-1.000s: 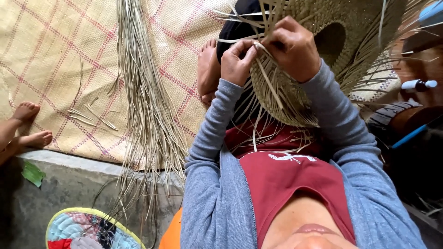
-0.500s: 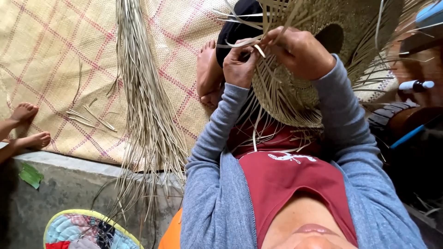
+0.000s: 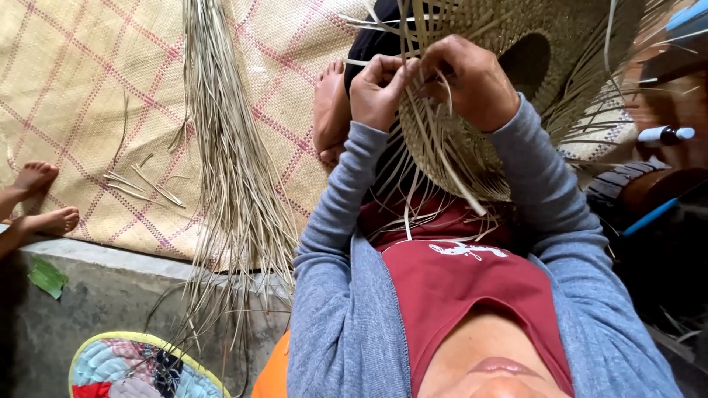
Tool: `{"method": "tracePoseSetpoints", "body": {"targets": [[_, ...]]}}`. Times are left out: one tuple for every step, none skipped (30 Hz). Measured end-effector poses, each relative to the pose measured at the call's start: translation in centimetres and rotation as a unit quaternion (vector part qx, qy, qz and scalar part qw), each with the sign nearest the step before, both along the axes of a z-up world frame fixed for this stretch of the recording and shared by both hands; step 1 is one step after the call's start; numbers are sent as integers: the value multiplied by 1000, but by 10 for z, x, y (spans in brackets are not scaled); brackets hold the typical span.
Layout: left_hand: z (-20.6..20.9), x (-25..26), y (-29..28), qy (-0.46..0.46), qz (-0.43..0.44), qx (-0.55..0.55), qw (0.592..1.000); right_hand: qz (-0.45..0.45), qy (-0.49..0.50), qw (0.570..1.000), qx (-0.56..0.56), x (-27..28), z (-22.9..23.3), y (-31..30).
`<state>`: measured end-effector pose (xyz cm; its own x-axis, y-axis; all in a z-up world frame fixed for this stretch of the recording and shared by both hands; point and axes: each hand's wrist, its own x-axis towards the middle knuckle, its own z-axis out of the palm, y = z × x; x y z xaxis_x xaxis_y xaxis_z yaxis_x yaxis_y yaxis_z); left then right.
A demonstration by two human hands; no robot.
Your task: A person is weaving a straw hat by hand, tucking and pulling individual straw strands into the brim structure.
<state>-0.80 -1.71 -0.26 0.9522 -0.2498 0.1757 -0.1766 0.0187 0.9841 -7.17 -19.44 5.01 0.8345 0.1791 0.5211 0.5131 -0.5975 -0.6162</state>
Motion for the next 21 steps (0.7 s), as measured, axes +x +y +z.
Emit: {"method": "tracePoseSetpoints", "body": {"targets": [[-6,10,1,0,0,0,1000,0,0,1000,0,-2,1,0],[-11,21,3,33,-42,6,999,-8,30,999,14,-4,2,2],[-17,31,5,66,-84,12,994,-17,61,998,28,-6,3,3],[-6,38,9,66,-84,12,994,-17,61,998,28,-4,0,2],[4,45,13,89,-135,87,983,-15,32,999,-2,-1,-3,1],[14,52,18,112,-185,161,963,-14,4,999,-32,1,-6,0],[15,61,21,112,-185,161,963,-14,4,999,-32,0,-6,0],[16,71,24,123,-236,163,950,-14,-15,996,-83,-1,-6,0],[17,80,27,134,-286,165,934,-14,-34,990,-134,-1,-7,0],[30,76,31,134,-286,166,934,-14,-34,990,-133,-3,-8,3],[44,73,36,83,-329,168,926,-52,-58,983,-164,-5,-9,5],[57,70,40,31,-371,169,912,-90,-81,973,-195,-7,-11,8],[58,67,39,32,-371,169,912,-90,-80,974,-194,-9,-7,12],[60,64,38,-86,-341,208,912,-103,-79,971,-202,-10,-2,15],[62,61,38,-203,-307,244,897,-116,-77,968,-210,-11,3,19],[64,54,37,-203,-306,245,897,-115,-78,968,-210,-12,3,21],[66,47,36,-205,-251,294,899,-143,-51,955,-256,-14,4,24],[68,40,35,-205,-195,341,897,-170,-25,937,-302,-16,4,27],[71,34,32,-204,-194,341,897,-170,-25,938,-303,-13,0,28],[73,26,29,-181,-149,429,872,-188,-21,927,-323,-11,-4,30],[75,19,26,-156,-103,512,838,-207,-17,916,-342,-9,-8,32]]}}
